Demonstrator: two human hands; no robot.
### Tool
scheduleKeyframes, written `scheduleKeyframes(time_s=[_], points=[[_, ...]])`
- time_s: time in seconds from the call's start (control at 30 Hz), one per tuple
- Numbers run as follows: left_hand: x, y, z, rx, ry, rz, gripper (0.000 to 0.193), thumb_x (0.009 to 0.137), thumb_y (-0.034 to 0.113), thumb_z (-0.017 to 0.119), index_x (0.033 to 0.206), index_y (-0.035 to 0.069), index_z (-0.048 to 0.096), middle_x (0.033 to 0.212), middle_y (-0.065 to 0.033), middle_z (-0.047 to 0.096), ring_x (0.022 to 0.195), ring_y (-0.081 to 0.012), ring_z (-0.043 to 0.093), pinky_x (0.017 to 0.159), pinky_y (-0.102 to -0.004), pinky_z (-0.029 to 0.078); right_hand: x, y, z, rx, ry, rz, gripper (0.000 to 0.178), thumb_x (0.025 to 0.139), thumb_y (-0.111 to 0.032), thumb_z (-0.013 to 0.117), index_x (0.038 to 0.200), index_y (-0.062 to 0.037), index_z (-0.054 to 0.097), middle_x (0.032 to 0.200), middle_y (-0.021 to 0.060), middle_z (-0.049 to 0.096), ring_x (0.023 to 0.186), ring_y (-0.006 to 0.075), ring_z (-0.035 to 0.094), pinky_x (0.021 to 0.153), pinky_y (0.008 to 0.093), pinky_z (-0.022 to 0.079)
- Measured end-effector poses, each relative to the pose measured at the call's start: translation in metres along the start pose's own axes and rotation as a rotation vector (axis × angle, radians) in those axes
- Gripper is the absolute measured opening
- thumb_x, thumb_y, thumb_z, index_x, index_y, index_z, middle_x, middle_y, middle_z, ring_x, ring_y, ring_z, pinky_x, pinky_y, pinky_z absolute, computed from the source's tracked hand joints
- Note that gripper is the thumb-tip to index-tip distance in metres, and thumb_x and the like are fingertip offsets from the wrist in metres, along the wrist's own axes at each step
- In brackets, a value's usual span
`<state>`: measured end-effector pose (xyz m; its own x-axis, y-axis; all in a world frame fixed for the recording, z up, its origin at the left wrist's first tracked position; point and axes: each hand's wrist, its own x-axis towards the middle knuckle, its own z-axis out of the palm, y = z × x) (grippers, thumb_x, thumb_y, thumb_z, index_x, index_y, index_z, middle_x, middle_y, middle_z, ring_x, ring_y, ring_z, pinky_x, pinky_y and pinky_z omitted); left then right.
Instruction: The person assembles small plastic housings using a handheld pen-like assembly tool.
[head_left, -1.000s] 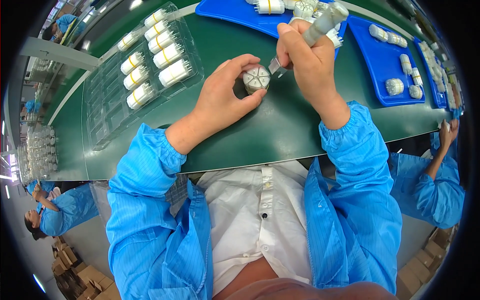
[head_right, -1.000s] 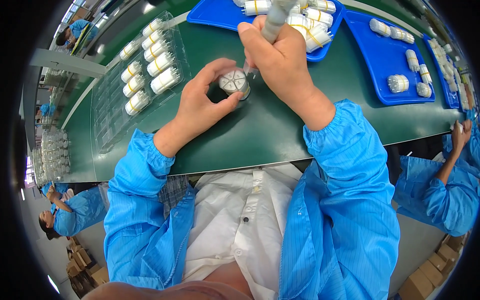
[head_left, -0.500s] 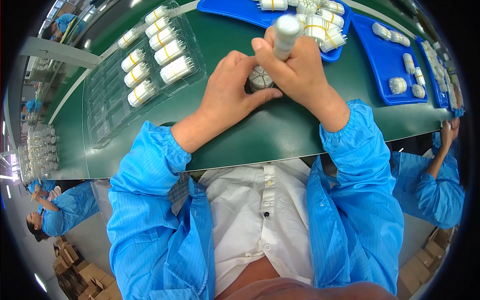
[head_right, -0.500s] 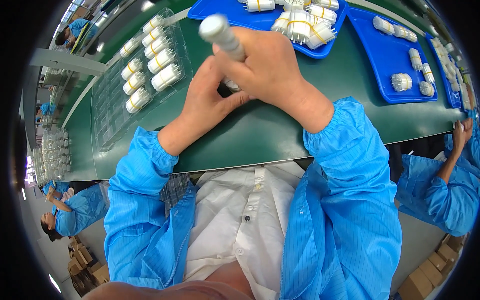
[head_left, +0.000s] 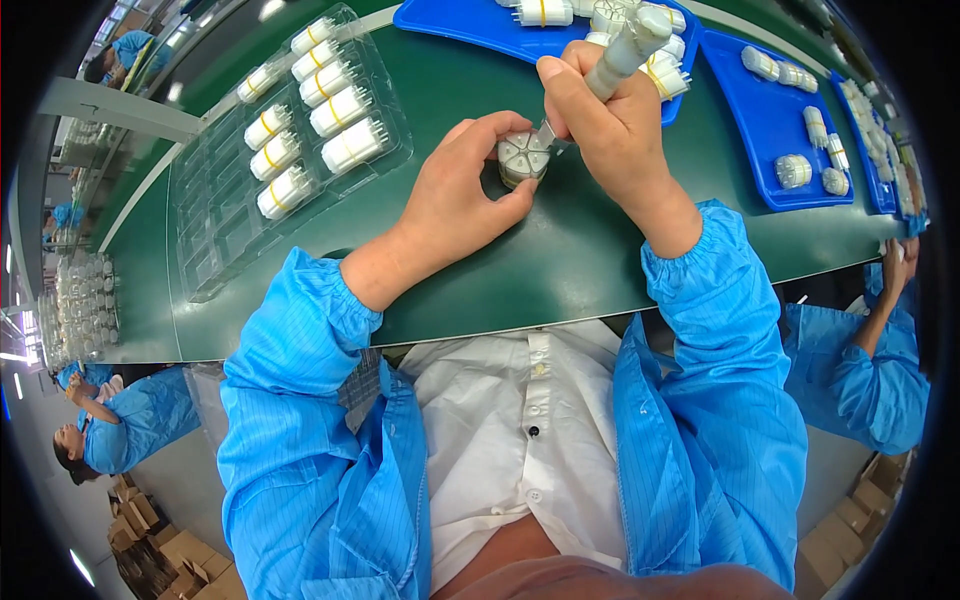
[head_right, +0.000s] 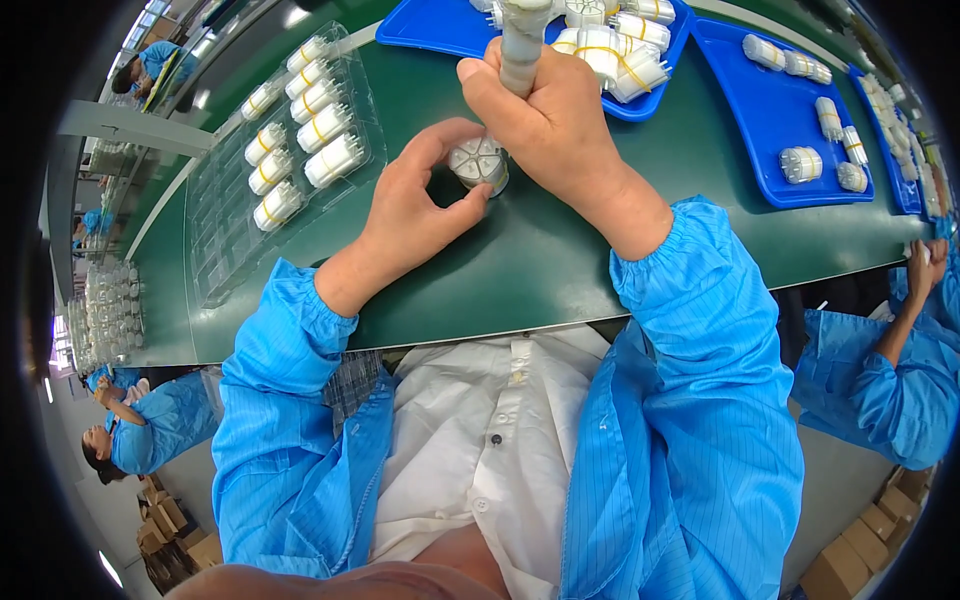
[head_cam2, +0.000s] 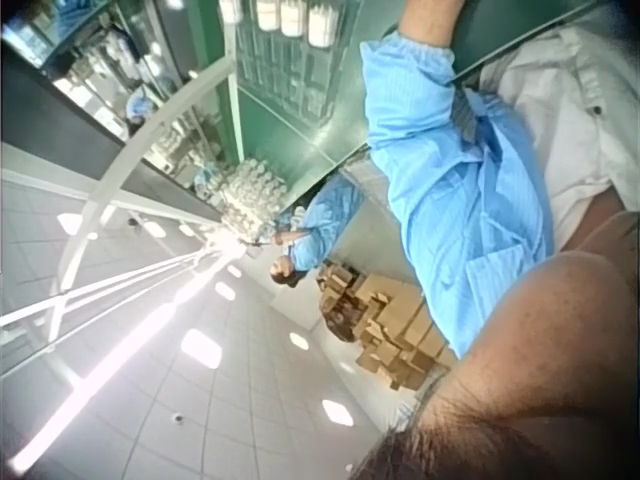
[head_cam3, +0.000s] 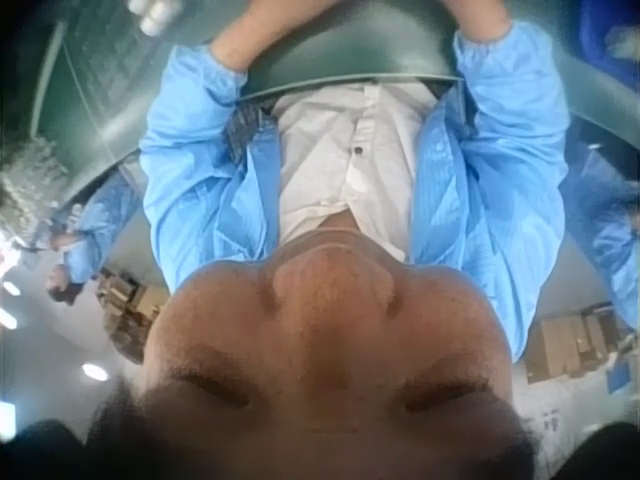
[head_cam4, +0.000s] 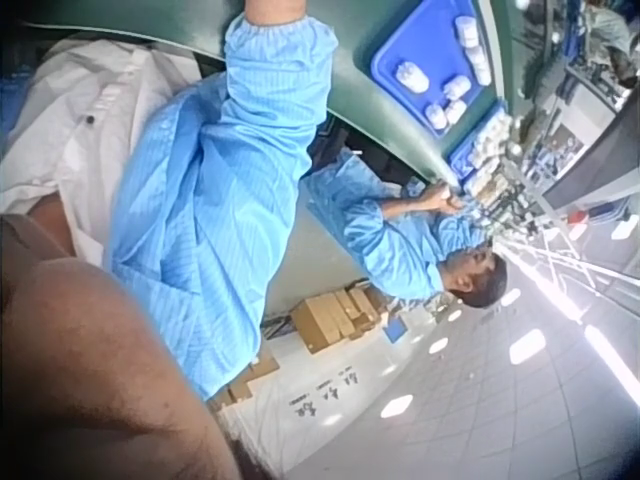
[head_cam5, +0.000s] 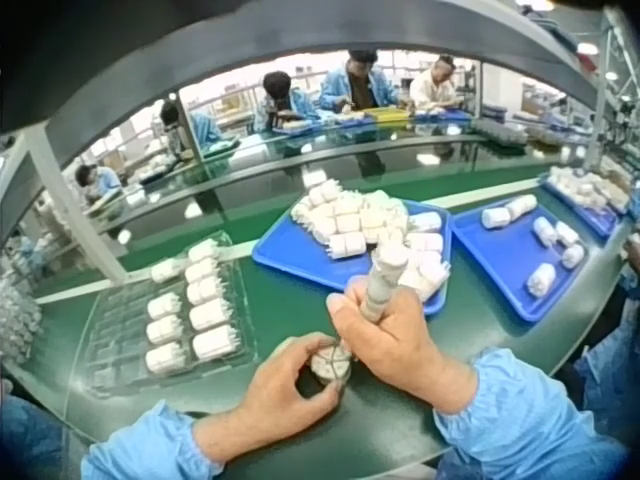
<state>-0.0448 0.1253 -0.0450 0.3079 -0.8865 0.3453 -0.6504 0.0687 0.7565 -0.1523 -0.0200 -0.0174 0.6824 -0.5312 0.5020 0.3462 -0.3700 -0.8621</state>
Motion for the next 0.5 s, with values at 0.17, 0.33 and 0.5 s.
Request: scheduleKeyframes(time_s=[0.17,0.33,0.5], points=[[0.001,0.000,-0.001,0.057,-0.020,0.038,0.050,0.077,0.013,0.075,0.122,0.004,0.054,0.107,-0.0141,0.060,0.096,-0.0277,0.061,0.081,-0.0352,0.052,-0.001,0.003,0.003,-0.282,-0.049,-0.130,0.029,0.090,-0.025,0.065,0.072,-0.0040,0.056,0.056,0.0077,0.052,0.049,0.0175,0.050,0.048,0.0336,0.039],[0.003,0.002,0.000,0.202,0.007,-0.053,0.058,0.072,0.016,0.082,0.121,0.003,0.053,0.104,-0.0121,0.061,0.093,-0.0259,0.060,0.079,-0.0350,0.052,-0.001,0.000,0.009,-0.329,-0.090,-0.224,0.031,0.095,-0.016,0.059,0.068,-0.0062,0.047,0.059,-0.0038,0.044,0.056,0.0061,0.037,0.050,0.0271,0.031],[-0.002,-0.002,0.005,0.053,0.098,-0.034,0.063,0.073,0.014,0.082,0.125,0.003,0.049,0.105,-0.0115,0.063,0.091,-0.0244,0.062,0.082,-0.0338,0.053,0.006,0.000,-0.009,0.152,0.064,0.169,0.035,0.095,-0.027,0.060,0.067,-0.0069,0.054,0.058,-0.0004,0.052,0.056,0.0067,0.050,0.052,0.0270,0.041]])
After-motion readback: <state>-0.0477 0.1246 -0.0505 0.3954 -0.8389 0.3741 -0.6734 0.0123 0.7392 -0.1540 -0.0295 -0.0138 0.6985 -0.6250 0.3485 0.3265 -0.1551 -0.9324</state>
